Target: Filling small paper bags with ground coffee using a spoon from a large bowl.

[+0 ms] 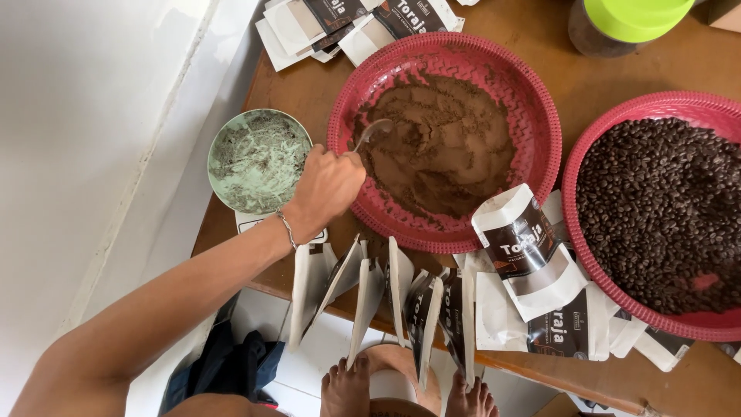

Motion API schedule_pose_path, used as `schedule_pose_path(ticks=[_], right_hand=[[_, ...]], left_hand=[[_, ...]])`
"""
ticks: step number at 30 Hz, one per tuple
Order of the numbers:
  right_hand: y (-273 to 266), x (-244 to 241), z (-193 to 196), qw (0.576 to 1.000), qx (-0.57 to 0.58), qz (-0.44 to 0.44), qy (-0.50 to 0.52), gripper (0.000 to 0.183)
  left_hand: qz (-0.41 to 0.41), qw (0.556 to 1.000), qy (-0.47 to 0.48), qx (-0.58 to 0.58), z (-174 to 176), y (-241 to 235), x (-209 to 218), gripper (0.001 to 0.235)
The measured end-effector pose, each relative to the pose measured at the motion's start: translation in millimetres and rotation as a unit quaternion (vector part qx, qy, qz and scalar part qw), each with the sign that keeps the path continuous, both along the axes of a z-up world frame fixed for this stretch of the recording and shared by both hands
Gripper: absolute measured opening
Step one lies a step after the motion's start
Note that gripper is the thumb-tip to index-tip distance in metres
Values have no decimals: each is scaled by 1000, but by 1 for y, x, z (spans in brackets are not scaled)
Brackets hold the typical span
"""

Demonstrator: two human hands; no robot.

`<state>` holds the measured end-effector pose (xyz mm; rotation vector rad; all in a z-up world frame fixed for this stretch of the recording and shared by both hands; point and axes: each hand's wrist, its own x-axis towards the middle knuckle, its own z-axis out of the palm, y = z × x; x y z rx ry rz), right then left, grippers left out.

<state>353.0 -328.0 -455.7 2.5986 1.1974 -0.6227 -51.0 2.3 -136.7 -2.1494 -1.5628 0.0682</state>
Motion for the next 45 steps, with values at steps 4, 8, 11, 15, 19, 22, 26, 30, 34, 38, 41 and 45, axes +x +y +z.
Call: schedule_pose_path(ticks=[4,8,11,15,19,22,26,30,34,38,41,45], right_hand=[[-19,10,-30,995,24,79,-51,75],[-27,11,-43,981,133,106,-96,69],[-26,5,-26,946,210,190,-158,50],[-10,-3,4,842,394,305,-206,7],[-17,9,-37,974,210,47,-68,73],[-8,3,-3,830,397,348,-179,14],[-2,-2,11,820,423,349,-161,12],[2,-3,9,819,434,345,-148,6],[-10,3,3,827,422,339,-149,14],[-14,9,-17,864,353,325,-151,18],[-3,-4,17,853,373,330,-157,14],[-13,0,-18,976,176,98,-77,58]], left_hand=[[4,998,-29,-56,14,8,-10,32],[16,998,-57,-21,18,25,-28,35],[28,999,-7,-15,12,35,-32,31],[43,996,-5,-78,10,29,-19,34],[24,996,-34,-78,-4,31,-26,46],[24,996,-65,-54,-1,30,-35,38],[40,997,-63,-34,16,22,-38,40],[16,994,-103,-31,18,9,-23,20],[52,987,-62,-139,22,15,-1,46],[39,995,-24,-86,12,27,1,45],[39,994,-5,-103,11,32,-3,49],[30,992,-32,-122,10,35,-6,49]])
